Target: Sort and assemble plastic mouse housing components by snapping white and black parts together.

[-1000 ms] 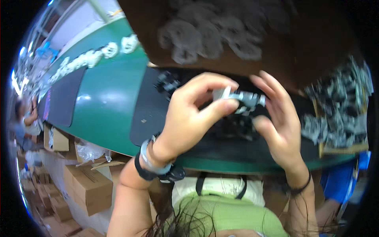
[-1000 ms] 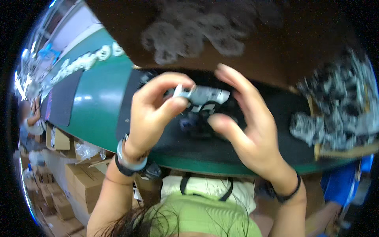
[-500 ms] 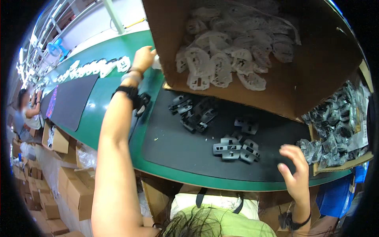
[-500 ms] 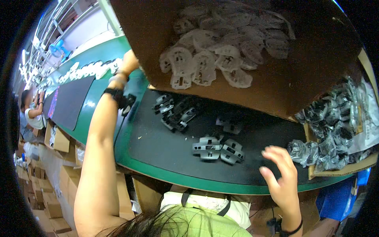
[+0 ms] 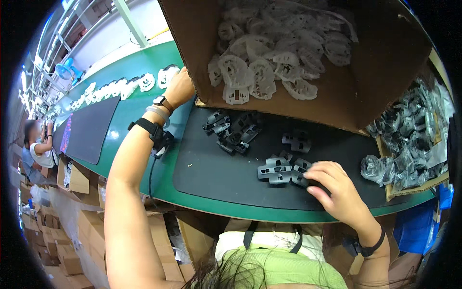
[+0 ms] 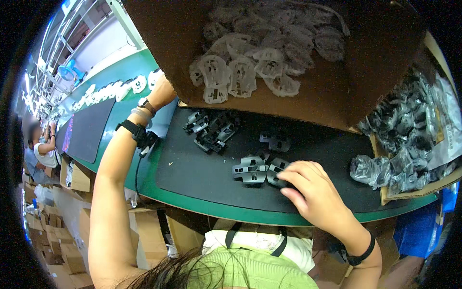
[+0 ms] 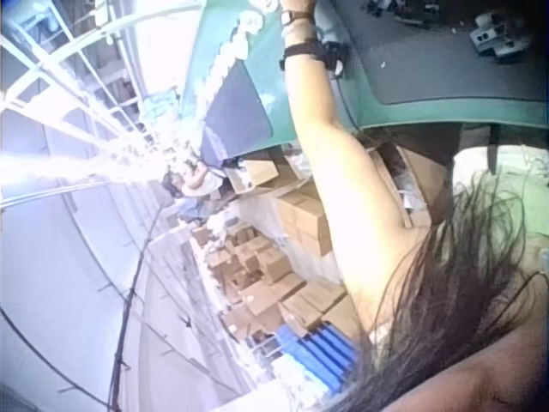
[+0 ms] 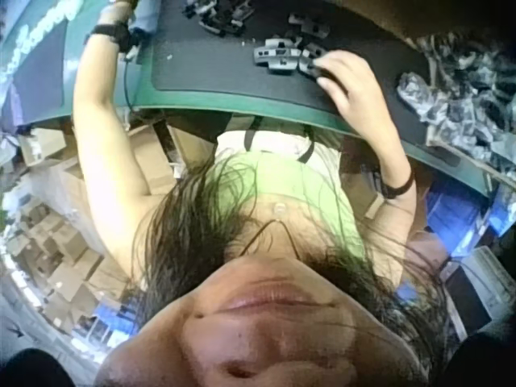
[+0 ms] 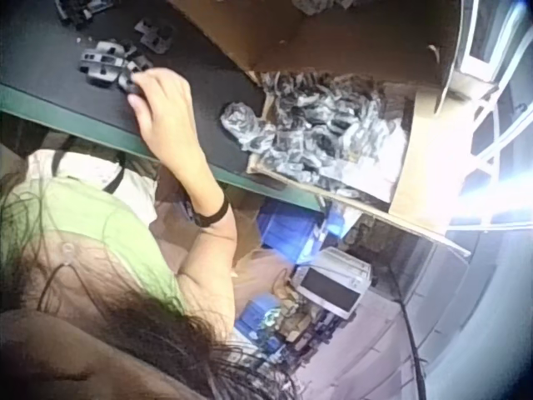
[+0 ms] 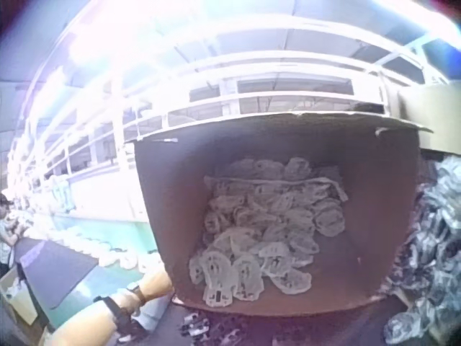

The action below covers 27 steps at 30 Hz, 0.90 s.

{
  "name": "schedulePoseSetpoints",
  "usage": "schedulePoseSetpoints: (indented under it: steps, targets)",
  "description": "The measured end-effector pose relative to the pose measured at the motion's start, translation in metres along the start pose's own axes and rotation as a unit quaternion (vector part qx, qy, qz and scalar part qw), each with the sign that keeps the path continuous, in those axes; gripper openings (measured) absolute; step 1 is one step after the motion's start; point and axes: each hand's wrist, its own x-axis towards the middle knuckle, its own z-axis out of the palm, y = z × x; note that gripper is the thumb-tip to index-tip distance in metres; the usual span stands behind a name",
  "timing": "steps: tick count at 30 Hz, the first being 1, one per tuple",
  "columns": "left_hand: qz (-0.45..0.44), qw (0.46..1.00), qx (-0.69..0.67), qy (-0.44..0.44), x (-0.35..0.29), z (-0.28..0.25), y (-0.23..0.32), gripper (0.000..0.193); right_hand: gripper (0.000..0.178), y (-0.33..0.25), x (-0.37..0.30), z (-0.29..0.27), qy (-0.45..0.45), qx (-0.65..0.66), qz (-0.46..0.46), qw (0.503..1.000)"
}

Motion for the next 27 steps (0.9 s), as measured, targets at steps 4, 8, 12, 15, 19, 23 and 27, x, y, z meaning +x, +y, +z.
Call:
schedulePoseSetpoints:
  steps: [4,8,12,15,19,23,27]
  targets:
    - [-0.012,0.998,0.015,-0.056,-0.008,-0.002,-0.005,0.024,0.025,0.0,-0.044,-0.001,0.024,0.056,0.145,0.988]
    - [-0.042,0.984,-0.15,-0.091,0.004,-0.013,-0.003,0.028,0.025,-0.012,-0.075,-0.012,0.054,0.032,0.186,0.98]
    - [-0.193,0.952,-0.132,-0.199,-0.022,-0.036,0.021,0.03,0.021,-0.015,-0.098,-0.029,0.083,0.032,0.232,0.969]
    - [-0.27,0.962,-0.037,-0.018,-0.055,-0.099,0.06,0.022,0.012,-0.002,-0.044,-0.032,0.125,0.011,0.159,0.979]
    - [-0.162,0.962,-0.188,0.109,0.014,-0.147,0.152,0.017,0.049,0.051,0.029,0.007,0.015,-0.271,0.159,0.949]
    - [-0.029,0.994,0.109,0.011,0.044,-0.069,0.125,0.033,0.044,0.053,0.052,0.038,0.13,-0.286,0.045,0.949]
    - [0.0,0.998,0.053,-0.035,0.047,-0.051,0.1,0.035,0.039,0.061,0.049,0.024,0.1,0.034,0.117,0.988]
